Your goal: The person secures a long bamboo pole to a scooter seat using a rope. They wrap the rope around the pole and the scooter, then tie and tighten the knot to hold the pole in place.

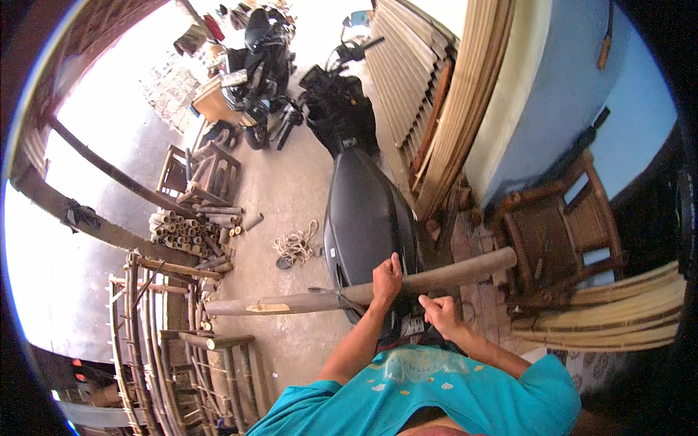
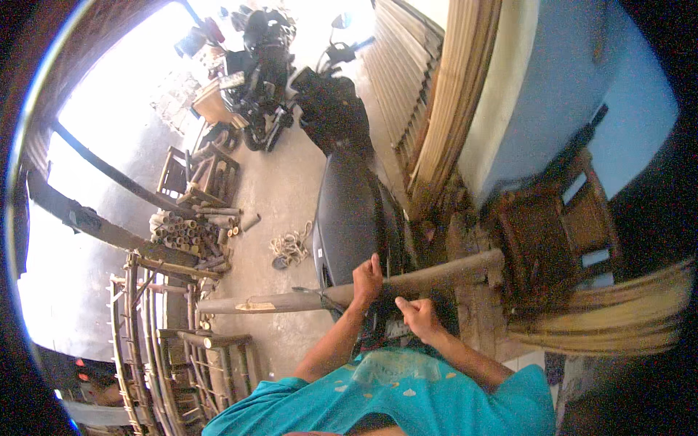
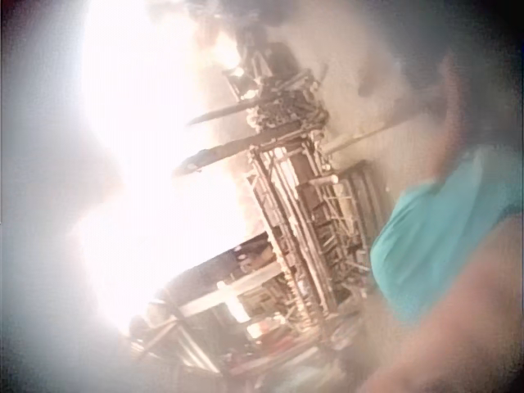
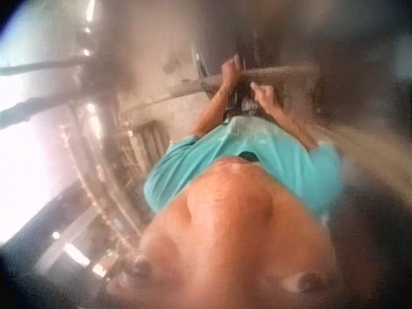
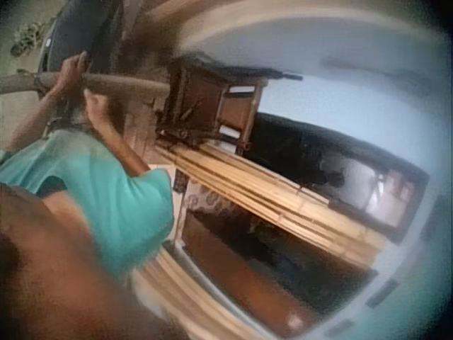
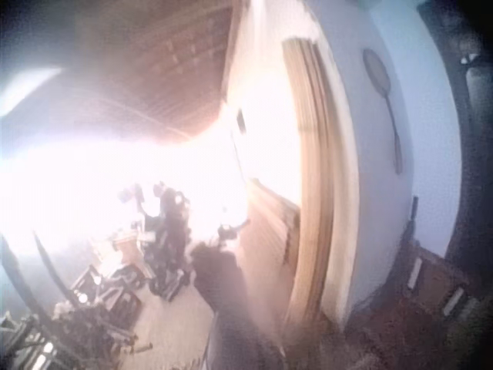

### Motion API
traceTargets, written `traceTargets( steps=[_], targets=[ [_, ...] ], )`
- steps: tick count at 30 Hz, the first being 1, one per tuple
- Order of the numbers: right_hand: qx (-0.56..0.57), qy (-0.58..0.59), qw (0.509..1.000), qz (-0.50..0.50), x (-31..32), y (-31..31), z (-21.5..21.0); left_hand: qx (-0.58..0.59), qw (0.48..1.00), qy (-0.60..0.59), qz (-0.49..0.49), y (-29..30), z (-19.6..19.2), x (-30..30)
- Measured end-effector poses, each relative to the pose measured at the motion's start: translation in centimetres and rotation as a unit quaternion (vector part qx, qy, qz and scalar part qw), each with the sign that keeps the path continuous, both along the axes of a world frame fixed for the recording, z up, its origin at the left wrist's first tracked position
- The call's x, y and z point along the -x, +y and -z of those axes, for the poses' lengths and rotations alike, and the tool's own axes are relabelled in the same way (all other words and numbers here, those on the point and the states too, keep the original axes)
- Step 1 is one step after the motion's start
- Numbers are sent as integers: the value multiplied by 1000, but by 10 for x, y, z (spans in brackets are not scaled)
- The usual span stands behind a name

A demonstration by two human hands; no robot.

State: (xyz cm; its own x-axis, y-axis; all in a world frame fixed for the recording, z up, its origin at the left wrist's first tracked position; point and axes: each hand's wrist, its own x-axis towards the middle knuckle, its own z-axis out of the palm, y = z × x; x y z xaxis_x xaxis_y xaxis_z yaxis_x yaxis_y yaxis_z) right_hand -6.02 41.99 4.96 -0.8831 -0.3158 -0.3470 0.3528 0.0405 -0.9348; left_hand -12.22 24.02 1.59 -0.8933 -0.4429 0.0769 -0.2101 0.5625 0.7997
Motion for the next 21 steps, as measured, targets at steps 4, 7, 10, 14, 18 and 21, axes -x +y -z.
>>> traceTargets(
  steps=[4,7,10,14,18,21],
  targets=[
    [-41,26,999,-12,-9,12,-29,6,1000,2,2,7,8,-4],
    [-62,23,997,-50,-6,16,-38,27,999,21,-13,8,2,-1],
    [-97,88,988,-88,-4,19,-38,29,999,11,-6,7,1,-5],
    [-109,117,981,-111,0,16,-52,29,999,25,11,4,3,-2],
    [-95,127,968,-194,23,7,-61,42,997,58,33,0,15,4],
    [-108,149,958,-220,49,0,-65,26,995,0,100,-9,13,-10]
  ],
)
